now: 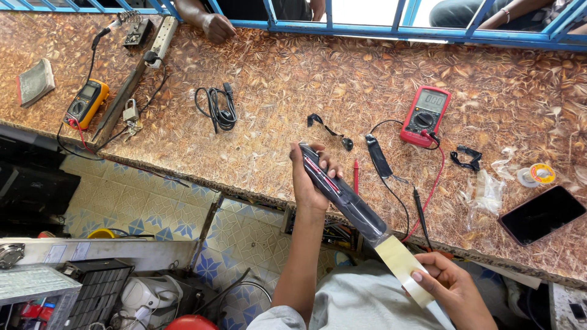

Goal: The person wraps a black remote control with clear packing tape. They pull tape from a roll, wrap it around the remote multiple times, and smooth it down with their fingers. The person also briefly reaches for a small item on a shelf before returning to the workbench to continue wrapping.

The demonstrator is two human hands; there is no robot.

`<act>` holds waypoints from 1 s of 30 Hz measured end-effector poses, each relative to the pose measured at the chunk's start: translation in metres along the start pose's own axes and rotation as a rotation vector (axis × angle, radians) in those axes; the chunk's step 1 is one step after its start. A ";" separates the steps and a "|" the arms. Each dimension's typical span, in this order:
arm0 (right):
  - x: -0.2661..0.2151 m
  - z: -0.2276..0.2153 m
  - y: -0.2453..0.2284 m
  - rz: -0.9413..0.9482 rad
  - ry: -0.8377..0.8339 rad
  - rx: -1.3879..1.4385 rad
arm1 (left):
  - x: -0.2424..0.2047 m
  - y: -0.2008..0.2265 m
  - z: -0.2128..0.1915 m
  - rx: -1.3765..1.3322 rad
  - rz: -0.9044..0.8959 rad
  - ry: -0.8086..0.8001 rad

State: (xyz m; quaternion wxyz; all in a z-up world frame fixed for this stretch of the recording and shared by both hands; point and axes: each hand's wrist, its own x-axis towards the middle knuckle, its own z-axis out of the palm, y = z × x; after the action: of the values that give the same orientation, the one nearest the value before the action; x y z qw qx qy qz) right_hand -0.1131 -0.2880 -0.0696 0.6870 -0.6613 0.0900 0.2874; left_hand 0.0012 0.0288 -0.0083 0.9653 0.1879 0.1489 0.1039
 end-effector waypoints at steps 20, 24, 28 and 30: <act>-0.018 0.037 -0.065 -0.107 -0.091 -0.357 | -0.035 0.007 0.008 0.034 -0.010 -0.164; -0.013 0.040 -0.067 -0.177 -0.213 -0.214 | -0.040 0.006 0.016 0.053 0.016 -0.197; -0.002 0.037 -0.063 -0.276 -0.225 -0.400 | -0.045 0.006 0.027 0.057 0.012 -0.200; 0.003 0.036 -0.059 -0.316 -0.202 -0.349 | -0.042 0.002 0.022 0.089 0.058 -0.172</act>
State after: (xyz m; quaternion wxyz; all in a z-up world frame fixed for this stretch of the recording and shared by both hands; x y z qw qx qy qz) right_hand -0.0891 -0.2503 -0.0166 0.6045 -0.7436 -0.1345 0.2520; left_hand -0.0312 0.0130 0.0222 0.9617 0.2432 0.0646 0.1084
